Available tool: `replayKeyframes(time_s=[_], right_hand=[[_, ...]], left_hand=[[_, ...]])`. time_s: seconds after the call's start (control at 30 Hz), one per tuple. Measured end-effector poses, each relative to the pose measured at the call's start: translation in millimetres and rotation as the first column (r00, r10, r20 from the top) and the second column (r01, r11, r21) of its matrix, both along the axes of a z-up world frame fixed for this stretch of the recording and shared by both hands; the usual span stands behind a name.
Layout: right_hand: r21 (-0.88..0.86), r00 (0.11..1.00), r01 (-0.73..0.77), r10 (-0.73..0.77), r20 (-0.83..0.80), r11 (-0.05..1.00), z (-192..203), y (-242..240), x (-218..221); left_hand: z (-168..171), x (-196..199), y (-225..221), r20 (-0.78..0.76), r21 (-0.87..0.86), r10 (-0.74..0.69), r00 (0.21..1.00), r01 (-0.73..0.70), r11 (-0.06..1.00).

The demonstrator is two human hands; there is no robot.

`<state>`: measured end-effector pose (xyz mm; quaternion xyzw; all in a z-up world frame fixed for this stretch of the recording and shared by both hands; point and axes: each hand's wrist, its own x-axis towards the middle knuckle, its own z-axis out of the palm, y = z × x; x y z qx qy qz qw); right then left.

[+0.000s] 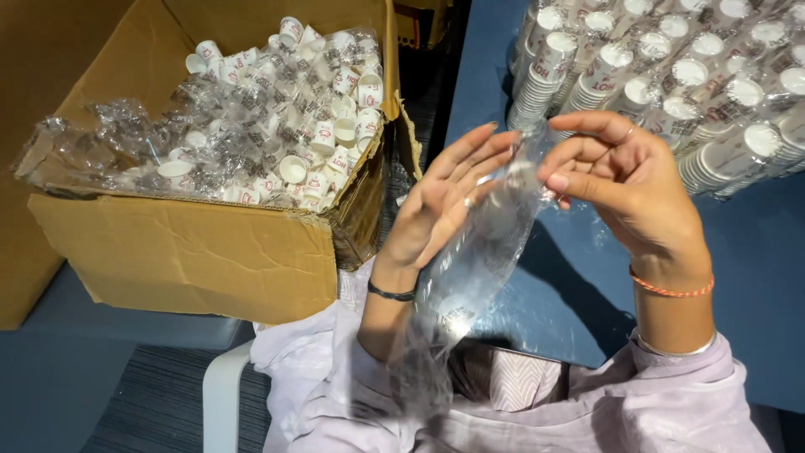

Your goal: The recorder takes small paper cups from a large cardboard box, stacks them together, and places the stacks on a table, eventually putting a stack into a plastic sleeve.

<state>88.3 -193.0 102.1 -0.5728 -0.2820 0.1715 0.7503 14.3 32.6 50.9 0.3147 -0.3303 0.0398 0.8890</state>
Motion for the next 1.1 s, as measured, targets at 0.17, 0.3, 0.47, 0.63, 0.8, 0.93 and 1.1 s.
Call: replayKeyframes(time_s=[0.17, 0.3, 0.47, 0.63, 0.8, 0.93, 1.1], right_hand=[[0.113, 0.983, -0.054, 0.073, -0.171, 0.992, -30, -18, 2], [0.321, 0.890, -0.129, 0.253, -0.380, 0.938, -59, -24, 14], [0.227, 0.948, -0.003, 0.075, -0.309, 0.974, -80, -2, 23], [0.287, 0.950, 0.108, -0.013, -0.312, 0.952, -90, -6, 25], [0.285, 0.945, 0.246, -0.164, -0.282, 0.926, -75, -5, 12], [0.077, 0.881, 0.388, -0.345, -0.325, 0.918, -87, -4, 18], [0.025, 0.936, 0.207, -0.191, -0.296, 0.978, -93, 1, 23]], left_hand=[[-36, 27, -16, -0.233, 0.107, 0.017, 0.972, 0.008, 0.994], [-70, 42, -36, -0.043, 0.149, 0.192, 0.981, -0.183, 0.972], [-75, 43, -36, 0.015, 0.145, 0.441, 0.898, -0.438, 0.887], [-61, 33, -32, 0.206, 0.163, 0.663, 0.720, -0.694, 0.702], [-45, 16, -40, 0.004, 0.203, 0.606, 0.795, -0.594, 0.778], [-48, 25, -45, -0.159, 0.210, 0.568, 0.807, -0.535, 0.818], [-77, 34, -35, -0.459, 0.185, 0.479, 0.748, -0.447, 0.875]])
